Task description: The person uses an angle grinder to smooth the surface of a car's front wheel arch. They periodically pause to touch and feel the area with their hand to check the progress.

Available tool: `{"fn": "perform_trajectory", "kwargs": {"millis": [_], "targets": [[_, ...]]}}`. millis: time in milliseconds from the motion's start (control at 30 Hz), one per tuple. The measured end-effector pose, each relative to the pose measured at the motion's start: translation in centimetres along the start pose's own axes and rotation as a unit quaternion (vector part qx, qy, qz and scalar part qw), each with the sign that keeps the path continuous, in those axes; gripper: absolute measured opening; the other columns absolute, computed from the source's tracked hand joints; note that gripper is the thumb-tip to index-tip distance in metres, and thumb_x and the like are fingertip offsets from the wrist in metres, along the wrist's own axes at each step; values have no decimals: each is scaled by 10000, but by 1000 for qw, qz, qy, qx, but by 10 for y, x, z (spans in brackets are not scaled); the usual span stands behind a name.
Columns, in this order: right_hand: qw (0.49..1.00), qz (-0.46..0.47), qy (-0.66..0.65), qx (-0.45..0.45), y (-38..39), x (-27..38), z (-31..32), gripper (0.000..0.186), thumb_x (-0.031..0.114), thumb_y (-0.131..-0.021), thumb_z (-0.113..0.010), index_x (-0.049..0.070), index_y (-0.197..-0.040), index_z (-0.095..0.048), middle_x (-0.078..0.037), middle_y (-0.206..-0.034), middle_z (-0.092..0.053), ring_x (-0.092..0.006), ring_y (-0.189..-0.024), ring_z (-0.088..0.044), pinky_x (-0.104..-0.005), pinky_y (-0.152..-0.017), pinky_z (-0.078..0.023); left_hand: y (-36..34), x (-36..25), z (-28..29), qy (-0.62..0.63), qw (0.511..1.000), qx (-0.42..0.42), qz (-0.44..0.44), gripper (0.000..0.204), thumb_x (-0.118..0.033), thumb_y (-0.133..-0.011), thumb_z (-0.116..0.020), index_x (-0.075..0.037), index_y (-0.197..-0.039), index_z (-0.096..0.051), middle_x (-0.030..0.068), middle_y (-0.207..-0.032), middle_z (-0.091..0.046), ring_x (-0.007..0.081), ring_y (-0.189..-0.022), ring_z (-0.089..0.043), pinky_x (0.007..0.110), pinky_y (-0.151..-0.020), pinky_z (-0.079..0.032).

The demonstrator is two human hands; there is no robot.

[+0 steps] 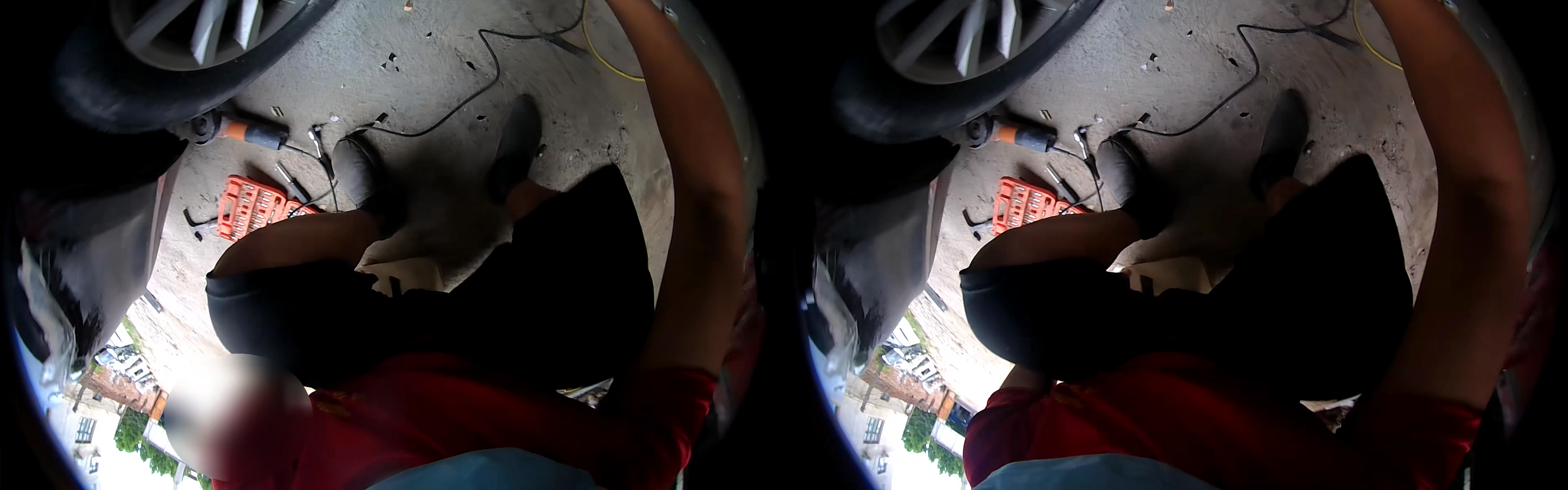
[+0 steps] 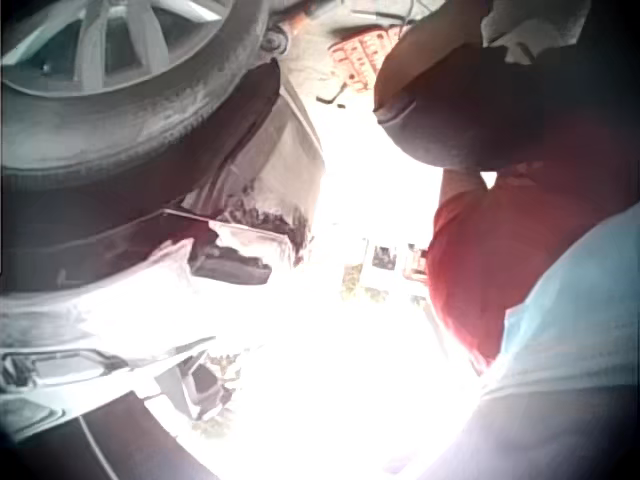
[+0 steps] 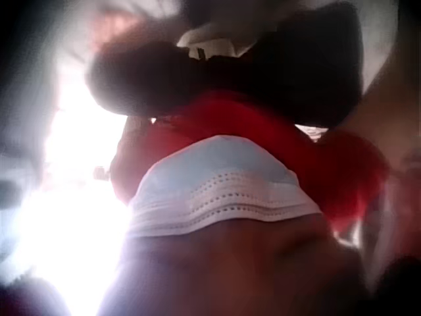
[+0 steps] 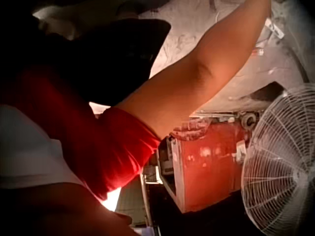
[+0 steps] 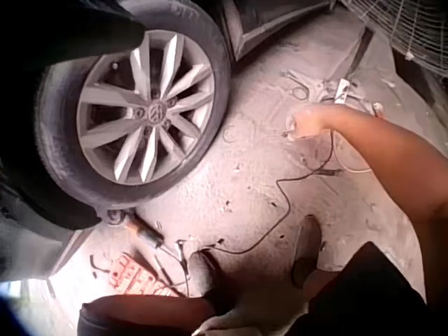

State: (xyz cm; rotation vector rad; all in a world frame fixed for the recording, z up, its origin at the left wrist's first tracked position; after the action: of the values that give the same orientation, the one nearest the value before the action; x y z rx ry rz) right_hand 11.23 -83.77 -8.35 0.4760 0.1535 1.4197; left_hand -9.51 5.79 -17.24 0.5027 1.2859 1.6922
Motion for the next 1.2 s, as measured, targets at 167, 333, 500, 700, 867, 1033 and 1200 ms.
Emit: {"fn": "perform_trajectory", "kwargs": {"millis": [167, 333, 500, 700, 867, 1033, 1200], "targets": [[996, 47, 7, 79, -70, 47, -21, 352, 359, -900, -754, 32, -1026, -791, -232, -918, -771, -389, -852, -744, -505, -755, -570, 11, -25, 5, 49, 997, 4, 63, 384, -296, -1034, -707, 60, -1174, -677, 163, -934, -738, 264, -886, -728, 411, -834, -557], [986, 109, -14, 129, -87, 53, -60, 359, 368, -911, -757, 22, -1004, -785, -238, -884, -752, -405, -804, -728, -507, -747, -567, 4, -47, 0, 76, 993, 10, 89, 403, -299, -1030, -715, 64, -1202, -673, 165, -950, -742, 275, -901, -729, 416, -854, -558], [986, 114, -83, 83, -51, 9, -87, 370, 360, -1011, -741, 5, -1090, -672, -148, -925, -646, -299, -857, -619, -461, -789, -500, 7, -52, -39, 126, 987, 26, 100, 425, -301, -1026, -722, 68, -1229, -670, 166, -966, -745, 287, -917, -730, 422, -874, -559], [974, 66, -58, 209, -17, 41, -44, 329, 310, -971, -757, -1, -1049, -684, -210, -970, -670, -395, -933, -647, -468, -849, -517, 7, -79, -116, 209, 976, 42, 54, 452, -305, -1021, -732, 72, -1261, -665, 168, -986, -749, 300, -936, -731, 428, -898, -561], [957, 213, -18, 197, -27, 90, -48, 331, 329, -965, -754, 9, -1047, -732, -227, -990, -708, -428, -978, -687, -503, -856, -540, -26, -148, -174, 284, 957, 39, -52, 477, -308, -1016, -740, 76, -1289, -661, 169, -1002, -752, 312, -952, -732, 433, -918, -562], [985, 21, 81, 152, -73, 128, -104, 380, 393, -979, -716, 33, -1093, -757, -226, -1106, -744, -408, -1051, -714, -524, -869, -569, -108, -196, -68, 325, 930, -101, -140, 503, -310, -1012, -748, 80, -1316, -657, 171, -1018, -755, 323, -968, -733, 439, -938, -563], [970, -38, 150, 186, -57, 223, -110, 467, 443, -1015, -668, 130, -1356, -731, -135, -1448, -691, -311, -1378, -633, -490, -1094, -537, -224, -263, 80, 272, 831, -437, -212, 805, -430, -927, -841, 79, -1480, -552, 232, -1270, -696, 375, -1155, -688, 459, -1042, -531]]}}
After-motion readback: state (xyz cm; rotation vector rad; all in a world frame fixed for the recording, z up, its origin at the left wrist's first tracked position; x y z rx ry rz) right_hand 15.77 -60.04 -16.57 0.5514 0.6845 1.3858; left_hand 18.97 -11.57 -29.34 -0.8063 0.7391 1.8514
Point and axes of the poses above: each hand's wrist, its own y-axis away from the middle knuckle, its own z-axis out of the back of the hand, x = y × z, the point moved 8 cm from there along -y, towards the middle knuckle
